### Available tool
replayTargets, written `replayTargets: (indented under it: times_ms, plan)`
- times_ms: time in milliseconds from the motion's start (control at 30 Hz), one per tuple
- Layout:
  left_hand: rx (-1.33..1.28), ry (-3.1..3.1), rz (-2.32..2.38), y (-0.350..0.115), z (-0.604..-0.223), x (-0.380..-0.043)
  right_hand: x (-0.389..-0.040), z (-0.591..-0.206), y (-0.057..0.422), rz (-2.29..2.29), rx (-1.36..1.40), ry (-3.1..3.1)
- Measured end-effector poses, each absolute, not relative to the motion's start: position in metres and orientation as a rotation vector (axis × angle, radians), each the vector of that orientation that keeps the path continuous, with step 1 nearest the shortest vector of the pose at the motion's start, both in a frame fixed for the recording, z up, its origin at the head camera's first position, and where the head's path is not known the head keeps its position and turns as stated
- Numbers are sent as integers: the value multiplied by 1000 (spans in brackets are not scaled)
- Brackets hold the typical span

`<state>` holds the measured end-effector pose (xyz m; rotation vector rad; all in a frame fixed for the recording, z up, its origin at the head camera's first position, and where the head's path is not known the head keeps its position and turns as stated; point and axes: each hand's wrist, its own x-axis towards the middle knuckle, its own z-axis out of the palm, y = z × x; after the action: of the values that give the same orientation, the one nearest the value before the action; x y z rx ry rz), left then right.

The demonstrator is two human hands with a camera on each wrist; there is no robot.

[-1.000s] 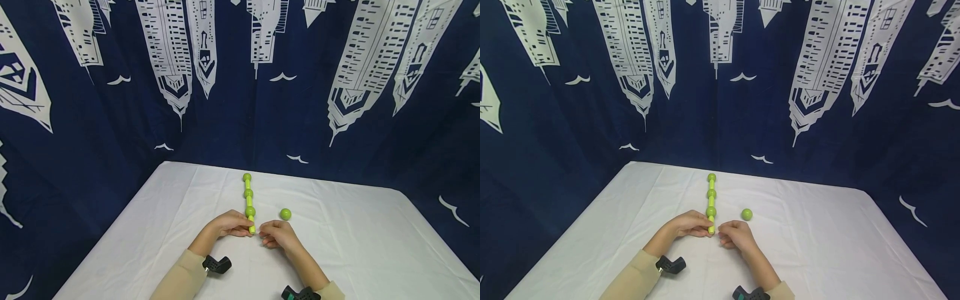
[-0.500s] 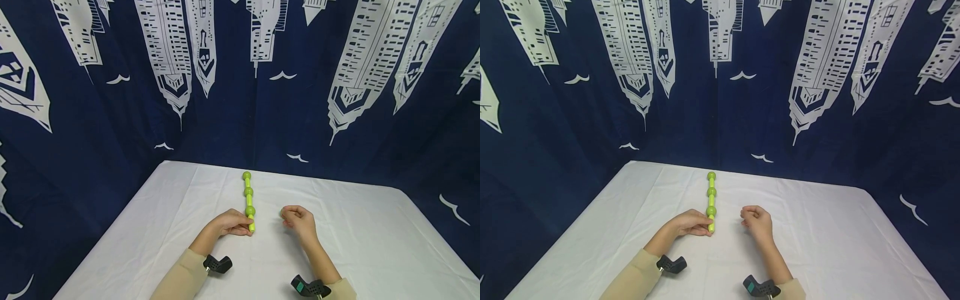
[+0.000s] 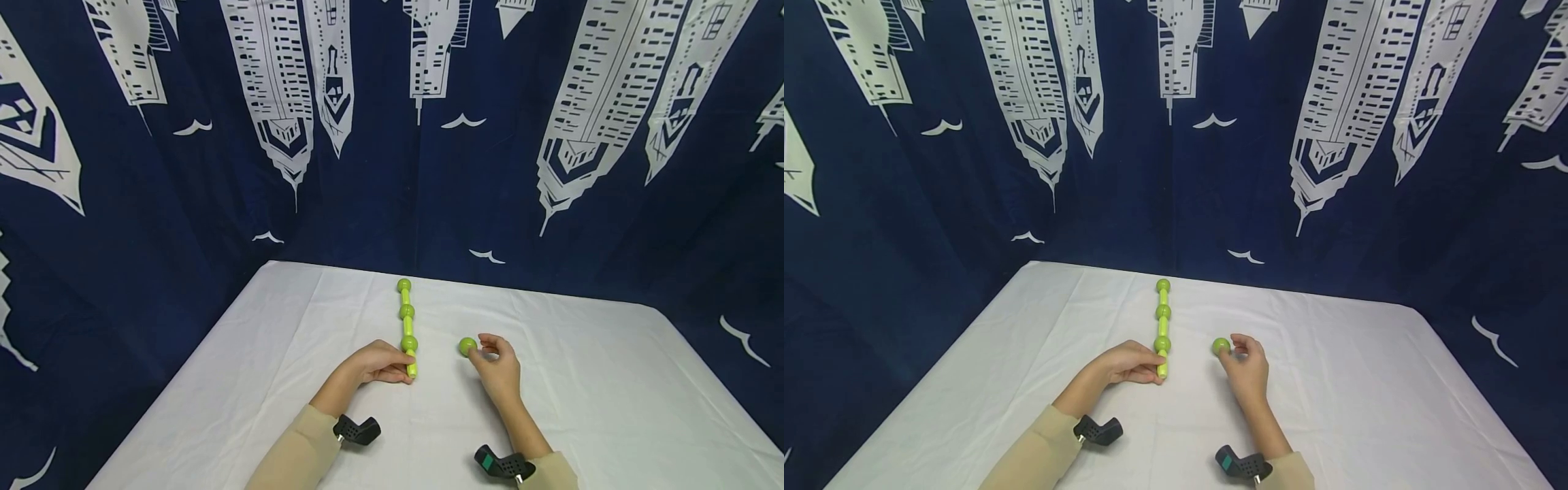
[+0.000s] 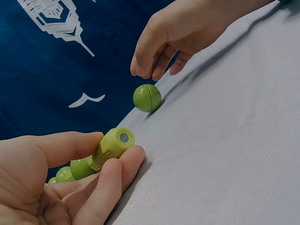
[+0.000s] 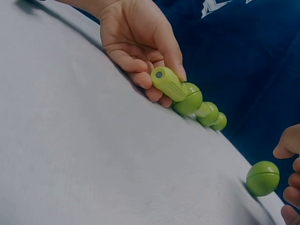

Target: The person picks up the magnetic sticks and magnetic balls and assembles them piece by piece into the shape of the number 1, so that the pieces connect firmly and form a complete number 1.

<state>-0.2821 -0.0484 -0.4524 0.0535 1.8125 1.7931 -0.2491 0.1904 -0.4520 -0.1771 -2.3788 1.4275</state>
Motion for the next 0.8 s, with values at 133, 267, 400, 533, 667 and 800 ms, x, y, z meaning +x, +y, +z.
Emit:
replayTargets:
  times_ms: [133,267,400,533,667,800]
  plan:
    - [49,1823,1793,-47,-453,-282,-251,-457,192,1406,-144,-2430]
    - [42,1837,1790,-47,-452,-281,-254,-462,192,1398,-111,-2480]
    - [44,1840,1793,-47,-452,-281,-257,-467,193,1321,-85,-2535]
    - [48,1839,1790,-47,-452,-282,-259,-470,195,1235,-37,-2582]
    - [51,1840,1786,-48,-452,-282,-259,-471,195,1197,3,-2586]
    - [53,1839,1781,-48,-452,-282,-258,-471,195,1170,22,-2586]
